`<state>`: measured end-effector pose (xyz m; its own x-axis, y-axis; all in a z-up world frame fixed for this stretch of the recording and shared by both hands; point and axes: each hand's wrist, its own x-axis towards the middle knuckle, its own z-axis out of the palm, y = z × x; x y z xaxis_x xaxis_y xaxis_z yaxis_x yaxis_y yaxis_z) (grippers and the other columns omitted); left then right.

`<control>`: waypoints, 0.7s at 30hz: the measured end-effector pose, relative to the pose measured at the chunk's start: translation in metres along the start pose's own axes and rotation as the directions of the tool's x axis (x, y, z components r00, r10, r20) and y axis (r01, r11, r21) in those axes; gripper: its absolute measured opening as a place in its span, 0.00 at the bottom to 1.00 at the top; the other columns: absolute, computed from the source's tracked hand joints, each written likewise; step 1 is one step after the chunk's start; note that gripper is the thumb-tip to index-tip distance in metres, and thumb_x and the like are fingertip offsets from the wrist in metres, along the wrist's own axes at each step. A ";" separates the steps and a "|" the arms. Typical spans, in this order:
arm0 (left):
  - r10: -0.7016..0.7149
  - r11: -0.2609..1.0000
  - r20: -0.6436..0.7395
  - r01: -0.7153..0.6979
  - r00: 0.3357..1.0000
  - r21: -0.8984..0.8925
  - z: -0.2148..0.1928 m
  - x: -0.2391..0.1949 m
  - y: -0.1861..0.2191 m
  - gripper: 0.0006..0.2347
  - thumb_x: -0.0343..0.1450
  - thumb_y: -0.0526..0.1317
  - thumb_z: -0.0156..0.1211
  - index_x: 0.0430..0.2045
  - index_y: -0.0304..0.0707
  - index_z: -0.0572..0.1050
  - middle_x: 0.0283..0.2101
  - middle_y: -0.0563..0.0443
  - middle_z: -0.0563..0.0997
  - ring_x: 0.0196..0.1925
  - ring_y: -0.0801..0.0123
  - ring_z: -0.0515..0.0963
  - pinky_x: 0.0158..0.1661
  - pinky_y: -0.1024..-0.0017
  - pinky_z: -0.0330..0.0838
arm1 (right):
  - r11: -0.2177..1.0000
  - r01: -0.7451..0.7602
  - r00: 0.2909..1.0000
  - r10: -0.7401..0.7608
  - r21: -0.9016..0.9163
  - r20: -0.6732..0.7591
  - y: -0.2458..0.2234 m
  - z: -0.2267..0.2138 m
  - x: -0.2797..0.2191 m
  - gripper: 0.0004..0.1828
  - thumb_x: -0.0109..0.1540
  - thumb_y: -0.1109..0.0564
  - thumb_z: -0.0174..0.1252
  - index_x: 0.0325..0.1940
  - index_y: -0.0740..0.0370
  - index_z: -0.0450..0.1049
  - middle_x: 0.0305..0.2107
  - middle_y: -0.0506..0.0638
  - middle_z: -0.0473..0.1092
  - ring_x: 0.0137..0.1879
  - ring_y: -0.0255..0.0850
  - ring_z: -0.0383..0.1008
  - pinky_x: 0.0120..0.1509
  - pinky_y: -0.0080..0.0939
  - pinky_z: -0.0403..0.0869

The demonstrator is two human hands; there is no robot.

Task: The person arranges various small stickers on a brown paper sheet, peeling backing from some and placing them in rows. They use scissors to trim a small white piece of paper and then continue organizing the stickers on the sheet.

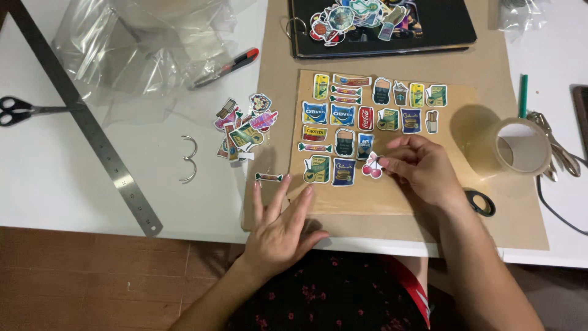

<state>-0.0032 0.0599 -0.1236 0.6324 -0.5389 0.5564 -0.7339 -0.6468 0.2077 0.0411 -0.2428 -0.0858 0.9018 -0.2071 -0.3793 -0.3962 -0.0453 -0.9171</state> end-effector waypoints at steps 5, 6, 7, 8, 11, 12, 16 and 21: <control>-0.003 1.000 -0.001 0.003 1.000 -0.010 -0.002 0.004 0.001 0.34 0.74 0.62 0.53 0.65 0.31 0.59 0.61 0.49 0.79 0.72 0.46 0.62 0.67 0.31 0.42 | 0.993 -0.005 0.998 0.011 -0.114 0.054 -0.001 -0.001 0.001 0.14 0.59 0.69 0.62 0.47 0.66 0.70 0.33 0.59 0.78 0.41 0.43 0.79 0.46 0.37 0.79; -0.008 1.000 -0.011 0.008 1.000 0.016 -0.003 0.004 0.002 0.34 0.74 0.63 0.52 0.65 0.31 0.60 0.61 0.51 0.79 0.72 0.46 0.62 0.67 0.31 0.44 | 0.996 0.011 0.998 -0.005 -0.094 0.065 0.002 -0.002 0.002 0.14 0.59 0.69 0.63 0.47 0.66 0.69 0.33 0.59 0.78 0.40 0.42 0.79 0.46 0.37 0.78; -0.010 1.000 -0.008 0.010 1.000 0.019 0.000 0.002 0.002 0.34 0.74 0.63 0.52 0.65 0.31 0.60 0.61 0.51 0.79 0.72 0.46 0.62 0.67 0.31 0.44 | 0.996 0.011 0.998 -0.004 -0.092 0.069 0.005 -0.005 0.002 0.14 0.59 0.69 0.63 0.47 0.66 0.69 0.33 0.59 0.78 0.40 0.42 0.79 0.46 0.37 0.78; -0.057 0.998 -0.015 0.057 0.998 -0.003 0.002 0.000 0.001 0.36 0.72 0.63 0.56 0.67 0.33 0.56 0.61 0.51 0.78 0.73 0.47 0.62 0.68 0.30 0.42 | 0.996 0.015 0.998 -0.010 -0.082 0.066 0.008 -0.008 0.002 0.14 0.60 0.68 0.62 0.48 0.65 0.70 0.33 0.58 0.76 0.39 0.41 0.77 0.45 0.37 0.77; -0.140 0.989 -0.046 0.137 0.989 -0.057 0.005 -0.006 0.000 0.38 0.71 0.59 0.63 0.68 0.33 0.52 0.59 0.53 0.80 0.73 0.48 0.63 0.67 0.28 0.41 | 0.999 0.038 0.997 -0.036 -0.037 0.067 0.012 -0.010 -0.004 0.12 0.61 0.68 0.62 0.47 0.63 0.70 0.31 0.55 0.74 0.38 0.38 0.74 0.45 0.36 0.77; -0.170 0.982 -0.073 0.163 0.983 -0.092 0.005 -0.007 -0.001 0.38 0.70 0.56 0.65 0.67 0.33 0.53 0.55 0.54 0.82 0.71 0.47 0.65 0.67 0.26 0.41 | 0.998 0.060 0.996 -0.060 -0.001 0.063 0.012 -0.010 -0.007 0.11 0.61 0.68 0.62 0.45 0.63 0.70 0.29 0.52 0.73 0.36 0.36 0.72 0.45 0.35 0.78; -0.092 0.995 -0.121 0.085 0.988 -0.060 0.006 -0.006 0.000 0.37 0.71 0.55 0.67 0.66 0.31 0.54 0.53 0.52 0.84 0.68 0.47 0.70 0.67 0.28 0.44 | 0.988 0.143 0.974 -0.132 -0.050 0.182 0.008 0.021 -0.020 0.12 0.58 0.69 0.64 0.42 0.64 0.72 0.32 0.55 0.78 0.39 0.37 0.79 0.46 0.32 0.77; -0.085 0.996 -0.135 0.082 0.987 -0.029 0.002 -0.004 -0.001 0.29 0.73 0.52 0.65 0.60 0.28 0.64 0.50 0.50 0.85 0.66 0.47 0.73 0.66 0.31 0.45 | 0.991 0.090 0.966 -0.062 -0.103 0.250 0.002 0.062 -0.024 0.13 0.57 0.67 0.68 0.40 0.60 0.72 0.28 0.51 0.78 0.34 0.33 0.77 0.28 0.30 0.70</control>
<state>-0.0044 0.0609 -0.1275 0.6533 -0.4042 0.6402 -0.6866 -0.6725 0.2761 0.0297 -0.1772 -0.0868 0.9391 0.0469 -0.3404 -0.3289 -0.1640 -0.9300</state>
